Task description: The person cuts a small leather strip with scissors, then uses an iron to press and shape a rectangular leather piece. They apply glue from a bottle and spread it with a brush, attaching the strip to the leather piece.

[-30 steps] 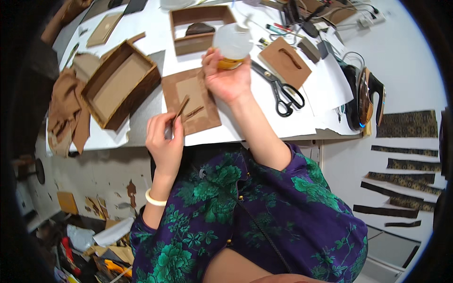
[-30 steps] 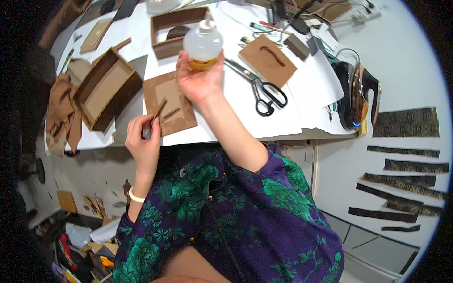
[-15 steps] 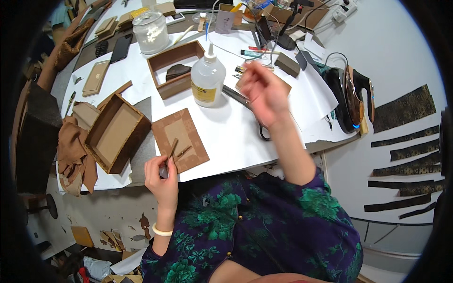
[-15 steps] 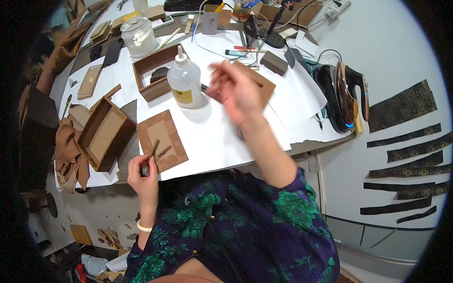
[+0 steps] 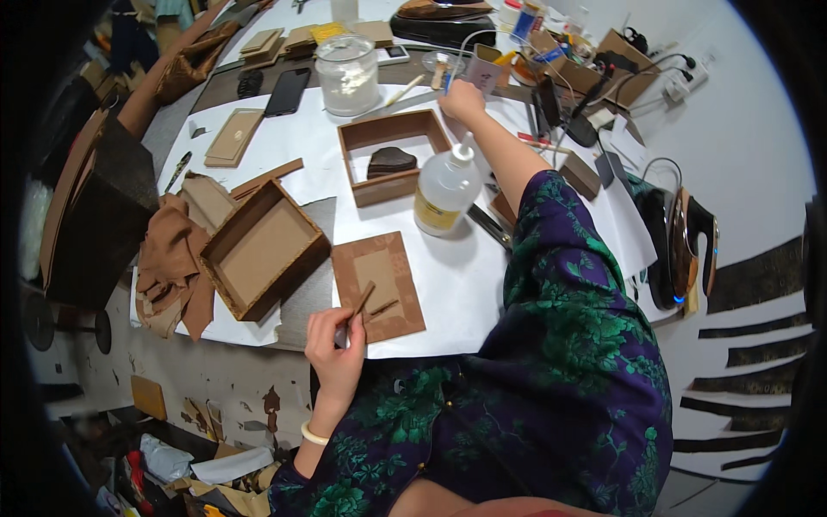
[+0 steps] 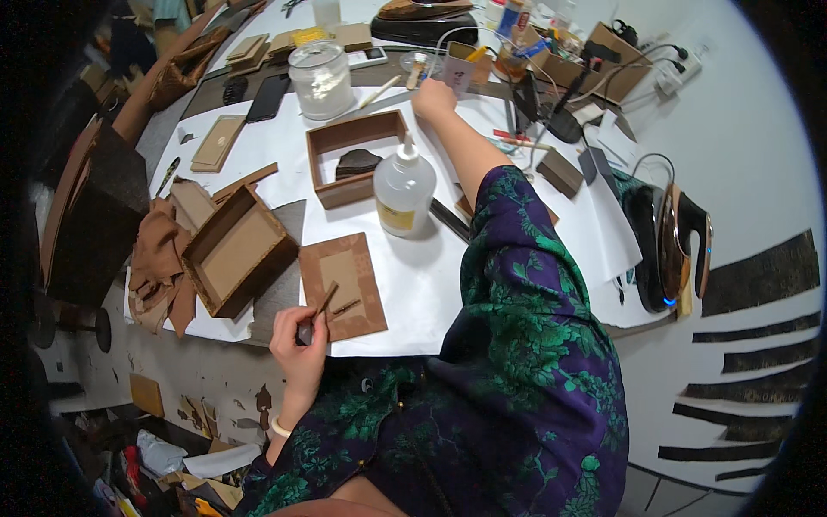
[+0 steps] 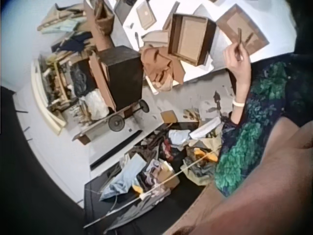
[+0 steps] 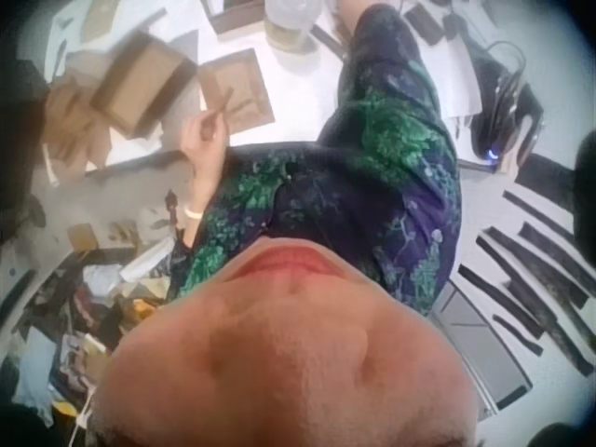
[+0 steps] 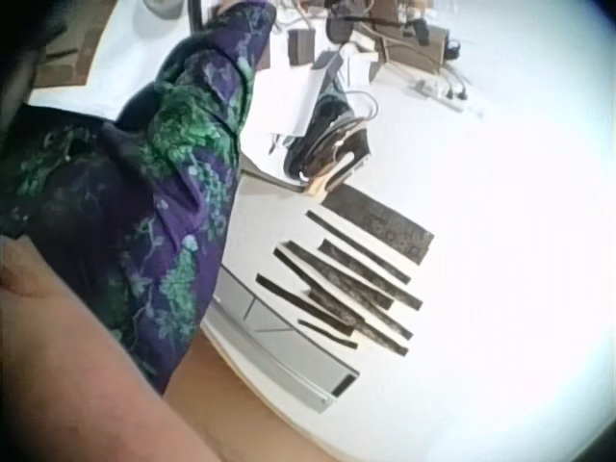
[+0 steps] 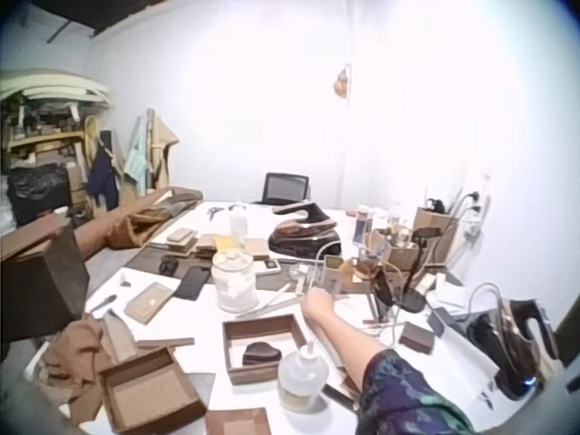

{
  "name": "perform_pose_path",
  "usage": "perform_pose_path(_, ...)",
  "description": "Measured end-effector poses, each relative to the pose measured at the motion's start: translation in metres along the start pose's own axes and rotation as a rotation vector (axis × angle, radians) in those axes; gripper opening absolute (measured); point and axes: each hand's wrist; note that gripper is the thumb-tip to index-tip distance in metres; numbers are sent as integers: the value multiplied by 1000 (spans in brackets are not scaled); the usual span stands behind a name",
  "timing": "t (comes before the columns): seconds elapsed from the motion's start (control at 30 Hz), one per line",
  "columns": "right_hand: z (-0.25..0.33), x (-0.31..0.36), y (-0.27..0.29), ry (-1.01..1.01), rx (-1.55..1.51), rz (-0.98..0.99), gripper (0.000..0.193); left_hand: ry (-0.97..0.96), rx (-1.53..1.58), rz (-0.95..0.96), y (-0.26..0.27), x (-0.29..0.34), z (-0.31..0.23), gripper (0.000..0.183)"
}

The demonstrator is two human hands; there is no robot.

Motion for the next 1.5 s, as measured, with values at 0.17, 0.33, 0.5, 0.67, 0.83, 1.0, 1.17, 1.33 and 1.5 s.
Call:
perform_pose_path(0.17,5,-1,4,-45,96,17,28,-1,-19,13,0,-1,-3,15)
perform_pose_path(0.33,-5,-14,-5,-14,140,-22,28,2,2,19,1,-2,-5,15)
perform_pose_path(0.5,-18,-5,8,57,23,-95,34,-38,-11,12,-1,-1,1,17)
perform_pose_path(0.67,-30,37,66,104,-554,-35,25,-6,55,17,-4,0,0,30)
perform_pose_path(0.83,-2,173,152,523,-528,-416,20,-19,-24,-20,5,1,-3,44)
perform_pose_path(1.0,4,331,173,697,-657,-222,5,-181,195,-89,26,-19,-26,27)
perform_pose_path(1.17,-1,438,153,728,-491,-60,9,136,777,430,55,-1,-64,20)
perform_pose_path(1.33,-20,466,113,504,-1129,127,11,249,986,590,55,20,-52,16)
perform_pose_path(1.5,3,475,59,550,-1577,549,15,223,1113,800,50,28,-37,22)
Point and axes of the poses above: each hand's wrist, its own x-axis away from the middle knuckle, its own y-axis out of the back of the hand, z = x × y, and after that the axes turned 6 degrees about z, right-handed
